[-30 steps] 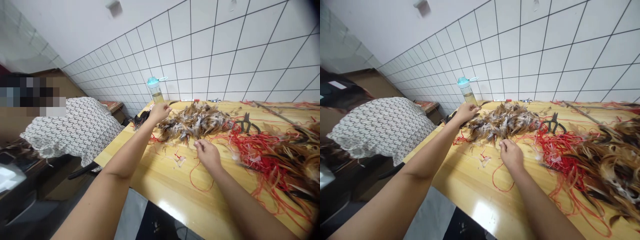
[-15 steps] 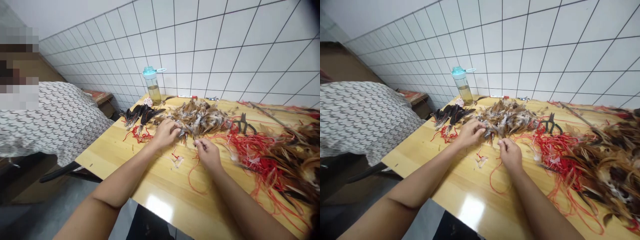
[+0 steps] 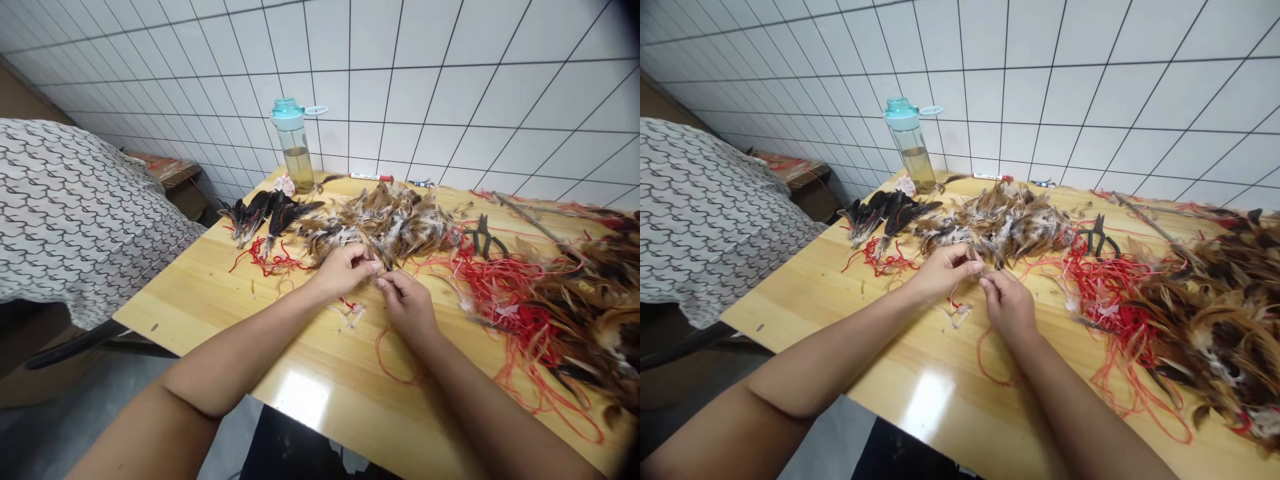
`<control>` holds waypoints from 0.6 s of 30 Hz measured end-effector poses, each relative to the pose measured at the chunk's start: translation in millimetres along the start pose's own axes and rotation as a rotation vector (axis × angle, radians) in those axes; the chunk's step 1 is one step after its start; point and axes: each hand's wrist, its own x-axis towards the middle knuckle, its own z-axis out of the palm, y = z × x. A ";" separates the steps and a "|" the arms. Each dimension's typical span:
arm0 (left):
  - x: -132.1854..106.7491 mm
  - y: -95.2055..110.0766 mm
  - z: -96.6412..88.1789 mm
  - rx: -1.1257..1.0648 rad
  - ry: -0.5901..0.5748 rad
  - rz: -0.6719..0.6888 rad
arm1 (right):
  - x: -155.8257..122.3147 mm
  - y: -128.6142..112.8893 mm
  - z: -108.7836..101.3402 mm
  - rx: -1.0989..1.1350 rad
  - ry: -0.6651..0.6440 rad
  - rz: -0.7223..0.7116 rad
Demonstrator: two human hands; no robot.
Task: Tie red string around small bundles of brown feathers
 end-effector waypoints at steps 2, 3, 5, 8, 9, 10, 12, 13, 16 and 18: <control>-0.2 1.6 -1.4 -0.015 -0.030 0.009 | 0.8 -0.7 -0.4 0.026 -0.003 0.012; 0.0 2.3 -3.3 -0.020 -0.030 0.027 | 1.2 -1.3 -0.8 0.049 0.000 0.025; 1.7 2.8 -10.2 0.011 0.037 0.075 | 1.7 -3.0 -1.8 0.110 0.019 0.090; 6.7 0.5 -26.6 0.216 0.274 0.138 | 2.5 -5.6 -4.0 0.196 0.056 0.236; 8.3 -0.7 -31.8 0.317 0.318 0.152 | 2.8 -6.3 -4.7 0.215 0.066 0.266; 9.5 -1.8 -36.0 0.420 0.336 0.165 | 3.1 -7.0 -5.3 0.229 0.074 0.281; 10.0 -3.4 -39.7 0.614 0.291 0.184 | 3.4 -7.8 -5.9 0.243 0.083 0.278; 9.4 -3.8 -39.1 0.691 0.252 0.187 | 3.4 -8.0 -5.9 0.245 0.086 0.273; 5.2 -4.2 -30.6 0.830 0.165 0.175 | 3.5 -7.5 -5.1 0.257 0.093 0.261; 2.2 -4.8 -23.5 0.894 0.137 0.165 | 3.7 -6.3 -4.4 0.266 0.099 0.258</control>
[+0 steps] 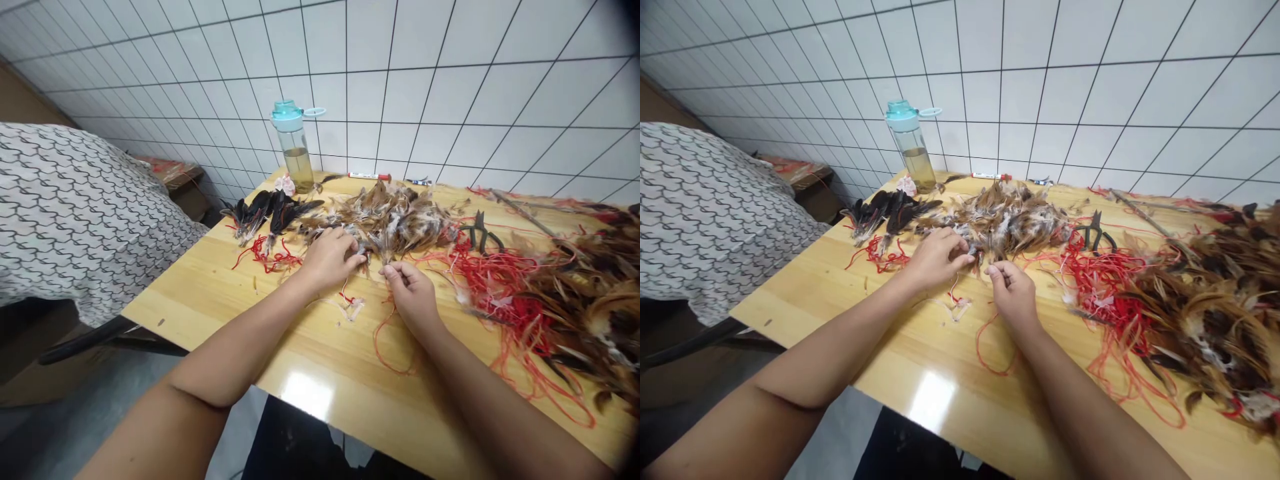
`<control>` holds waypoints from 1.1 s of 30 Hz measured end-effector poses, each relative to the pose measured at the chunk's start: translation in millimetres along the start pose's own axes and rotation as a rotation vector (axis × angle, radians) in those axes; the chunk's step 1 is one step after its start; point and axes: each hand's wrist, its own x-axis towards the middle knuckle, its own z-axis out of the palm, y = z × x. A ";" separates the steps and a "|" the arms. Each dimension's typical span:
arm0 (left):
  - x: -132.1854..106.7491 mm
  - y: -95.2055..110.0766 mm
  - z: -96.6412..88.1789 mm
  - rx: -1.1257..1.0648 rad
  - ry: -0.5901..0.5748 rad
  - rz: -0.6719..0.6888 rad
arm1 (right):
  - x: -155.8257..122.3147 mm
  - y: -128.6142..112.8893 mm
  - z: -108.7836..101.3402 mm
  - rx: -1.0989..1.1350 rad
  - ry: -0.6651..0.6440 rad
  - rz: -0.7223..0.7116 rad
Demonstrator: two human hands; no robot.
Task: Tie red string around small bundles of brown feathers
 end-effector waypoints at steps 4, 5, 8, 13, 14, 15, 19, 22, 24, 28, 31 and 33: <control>-2.6 2.6 6.3 0.093 -0.032 0.028 | 1.1 2.2 0.2 -0.009 0.006 0.001; -2.1 1.3 6.6 0.096 -0.031 0.030 | 1.2 2.4 0.3 -0.009 0.008 0.001; 1.6 -4.8 2.5 0.027 -0.004 0.016 | 1.0 2.2 0.6 -0.007 0.019 -0.002; 8.4 -12.3 -15.7 -0.352 0.085 -0.187 | 0.7 0.8 0.0 -0.020 0.012 0.003; 8.8 -12.4 -18.4 -0.457 0.080 -0.233 | 0.7 0.8 -0.2 -0.023 0.010 0.004; 8.8 -11.8 -20.4 -0.566 0.063 -0.272 | 0.7 0.9 -0.4 -0.026 0.009 0.005; 6.1 -4.3 -19.4 -0.926 -0.134 -0.381 | 0.7 3.0 -0.2 -0.027 -0.001 0.012; 3.3 3.1 -12.3 -1.075 -0.274 -0.352 | 0.9 5.3 0.7 -0.024 0.002 -0.012; 1.4 7.0 -6.2 -1.123 -0.310 -0.297 | 1.1 6.4 1.5 -0.024 0.006 -0.057; -2.0 13.3 4.9 -1.177 -0.333 -0.223 | 1.5 7.6 2.9 -0.007 -0.004 -0.098; -3.6 17.2 9.7 -1.203 -0.324 -0.229 | 1.8 8.4 3.8 0.011 -0.005 -0.076; -3.8 18.7 11.9 -1.213 -0.306 -0.248 | 1.8 8.9 4.1 0.021 0.002 -0.074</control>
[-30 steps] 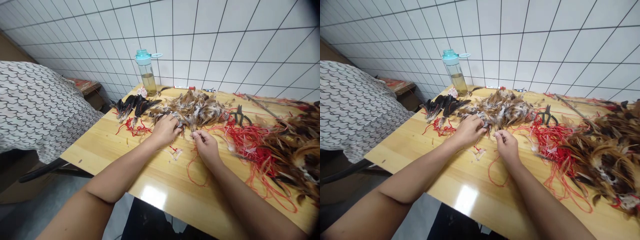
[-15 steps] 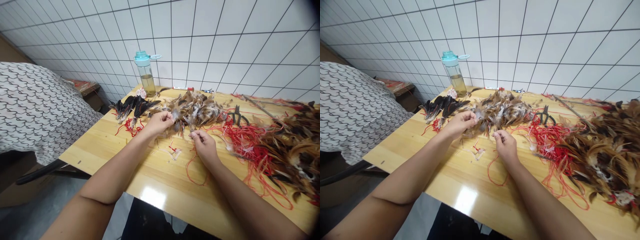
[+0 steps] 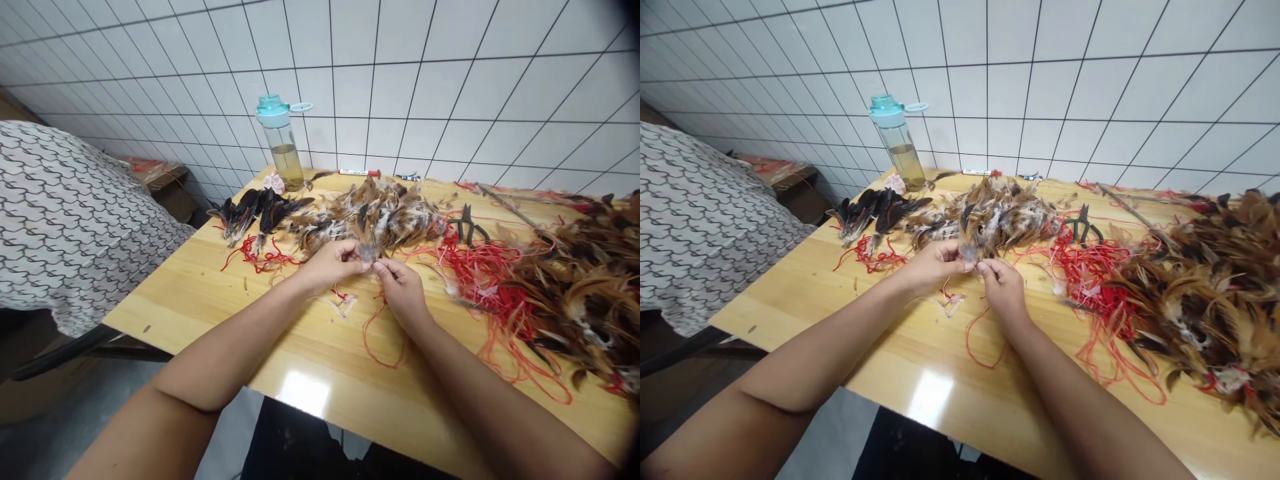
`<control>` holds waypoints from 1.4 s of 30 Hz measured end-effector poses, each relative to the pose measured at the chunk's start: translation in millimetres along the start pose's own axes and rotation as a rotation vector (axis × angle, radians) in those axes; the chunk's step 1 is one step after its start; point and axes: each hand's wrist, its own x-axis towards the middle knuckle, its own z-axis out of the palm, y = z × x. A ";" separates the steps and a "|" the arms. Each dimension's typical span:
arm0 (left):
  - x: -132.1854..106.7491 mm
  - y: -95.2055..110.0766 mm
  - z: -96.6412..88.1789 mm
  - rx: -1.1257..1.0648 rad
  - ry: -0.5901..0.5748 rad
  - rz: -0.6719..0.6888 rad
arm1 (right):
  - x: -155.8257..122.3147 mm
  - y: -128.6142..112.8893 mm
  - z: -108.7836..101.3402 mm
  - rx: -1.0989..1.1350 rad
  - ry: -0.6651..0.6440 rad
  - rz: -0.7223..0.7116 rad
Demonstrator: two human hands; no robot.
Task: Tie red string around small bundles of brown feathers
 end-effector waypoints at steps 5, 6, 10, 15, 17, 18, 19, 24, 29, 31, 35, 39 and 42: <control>2.9 -4.8 0.3 0.013 0.027 0.033 | -0.1 0.2 0.7 0.008 -0.024 -0.016; 3.3 -5.8 0.0 0.026 0.026 0.043 | 0.0 0.2 0.9 0.004 -0.029 -0.016; 3.6 -6.1 -1.5 0.121 0.001 0.067 | 0.0 -0.4 1.5 -0.004 -0.031 -0.006; 4.0 4.4 -14.1 0.337 0.174 0.144 | 0.9 -1.1 -1.4 0.019 -0.011 0.094; 4.9 8.8 -23.7 0.482 0.359 0.213 | 2.1 -0.9 -3.8 0.039 0.034 0.137; 5.3 10.4 -28.4 0.561 0.432 0.242 | 2.8 -0.9 -5.1 0.049 0.056 0.153; 5.6 11.4 -32.5 0.634 0.485 0.263 | 3.6 -0.9 -6.3 0.058 0.076 0.165; 5.6 6.3 -36.1 0.917 0.472 0.297 | 5.6 -2.4 -8.5 0.049 0.110 0.192; 8.2 -8.9 -24.9 1.084 0.377 0.192 | 4.3 -3.4 -6.0 0.043 0.074 0.173; 10.1 -12.6 -23.8 1.106 0.365 0.153 | 3.5 -3.2 -5.1 0.047 0.065 0.167; 12.0 -9.9 -27.3 1.024 0.374 0.177 | 2.4 -2.9 -4.8 0.052 0.054 0.174; 9.0 1.6 -24.0 0.669 0.397 0.177 | 1.9 -3.5 -5.1 0.045 0.054 0.157; 4.4 7.5 -12.3 0.231 0.247 0.100 | 1.8 -2.6 -4.5 0.031 0.045 0.140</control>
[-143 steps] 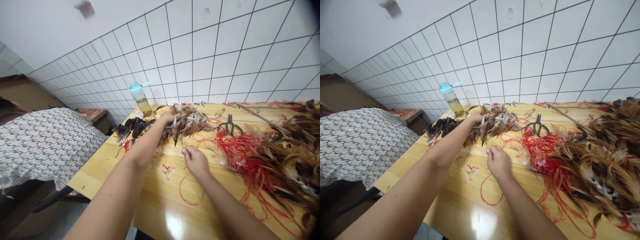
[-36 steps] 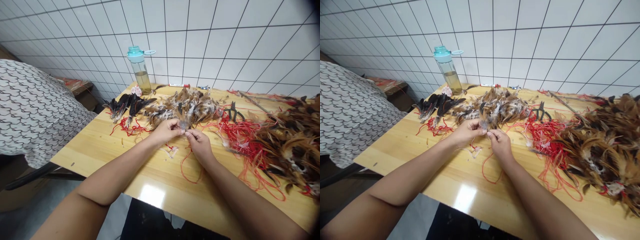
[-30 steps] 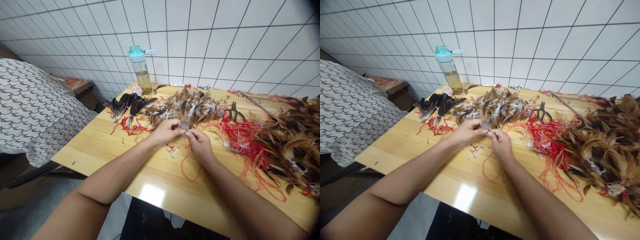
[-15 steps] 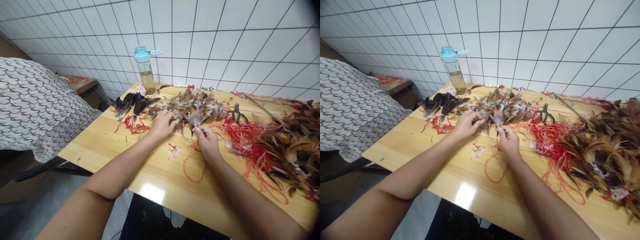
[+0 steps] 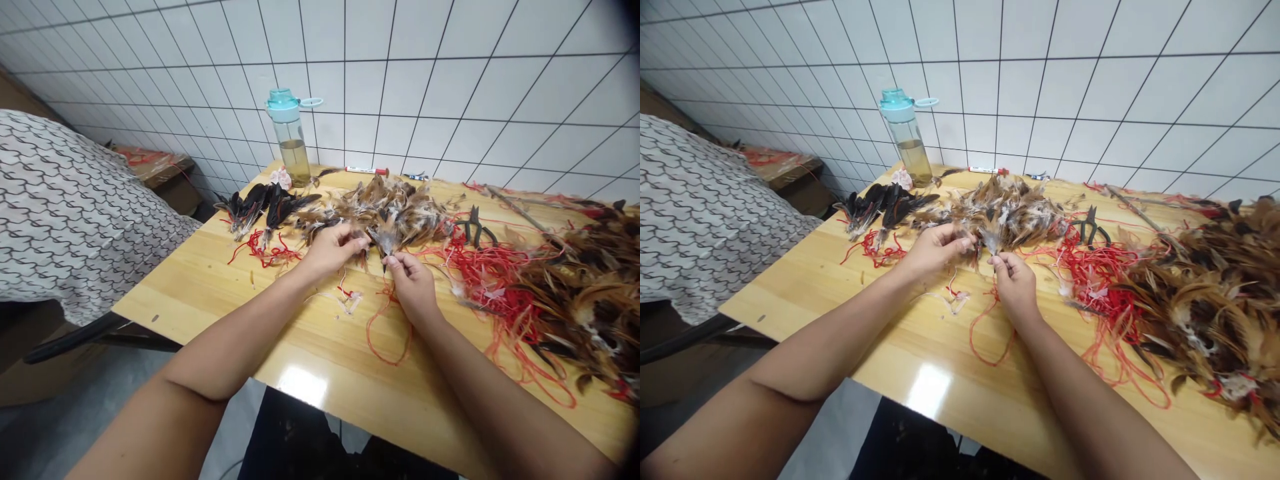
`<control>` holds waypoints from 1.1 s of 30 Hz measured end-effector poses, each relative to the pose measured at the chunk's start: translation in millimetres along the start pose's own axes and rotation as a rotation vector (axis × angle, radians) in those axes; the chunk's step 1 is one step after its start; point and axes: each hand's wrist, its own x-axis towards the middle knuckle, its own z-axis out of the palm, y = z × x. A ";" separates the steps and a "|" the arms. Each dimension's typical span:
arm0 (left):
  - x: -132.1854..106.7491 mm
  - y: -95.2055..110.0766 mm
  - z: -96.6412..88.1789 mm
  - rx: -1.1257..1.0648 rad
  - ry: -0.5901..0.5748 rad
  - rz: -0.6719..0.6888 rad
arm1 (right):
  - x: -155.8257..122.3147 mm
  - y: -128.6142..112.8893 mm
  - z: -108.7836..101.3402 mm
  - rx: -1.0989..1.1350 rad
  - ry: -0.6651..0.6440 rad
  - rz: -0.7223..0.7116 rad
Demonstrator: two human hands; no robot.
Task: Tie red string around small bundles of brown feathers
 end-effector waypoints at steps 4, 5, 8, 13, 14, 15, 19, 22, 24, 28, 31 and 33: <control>-8.6 3.6 14.7 -0.300 -0.138 -0.086 | 0.8 2.8 1.0 -0.034 0.009 -0.042; -9.6 3.1 17.3 -0.314 -0.142 -0.091 | 1.0 3.3 1.1 -0.042 0.008 -0.055; -9.7 0.0 21.3 -0.267 -0.110 -0.087 | 1.4 3.6 1.2 -0.061 -0.011 -0.085; -7.3 -3.7 20.6 -0.076 -0.047 -0.035 | 1.1 4.2 1.7 -0.056 -0.031 -0.087; -7.3 -3.5 20.3 -0.036 -0.040 -0.022 | 1.0 4.6 1.9 -0.058 -0.028 -0.087; -7.6 -3.0 20.0 0.000 -0.034 -0.011 | 1.0 4.9 2.0 -0.061 -0.027 -0.088; -9.4 0.4 19.5 0.054 -0.033 -0.005 | 1.2 5.1 1.7 -0.083 -0.038 -0.098; -9.8 1.6 19.3 0.046 -0.050 -0.028 | 1.3 4.6 1.2 -0.101 -0.035 -0.117; -9.7 1.5 19.2 0.066 -0.051 -0.036 | 1.4 4.4 1.1 -0.106 -0.034 -0.120; -10.3 0.5 20.2 0.116 -0.038 -0.016 | 1.5 4.7 1.7 -0.127 -0.049 -0.113; -10.6 -1.7 21.2 0.136 -0.032 0.013 | 1.0 5.0 2.3 -0.149 -0.065 -0.159; -10.1 -4.1 21.0 0.106 -0.037 0.003 | 0.4 5.0 2.4 -0.176 -0.077 -0.213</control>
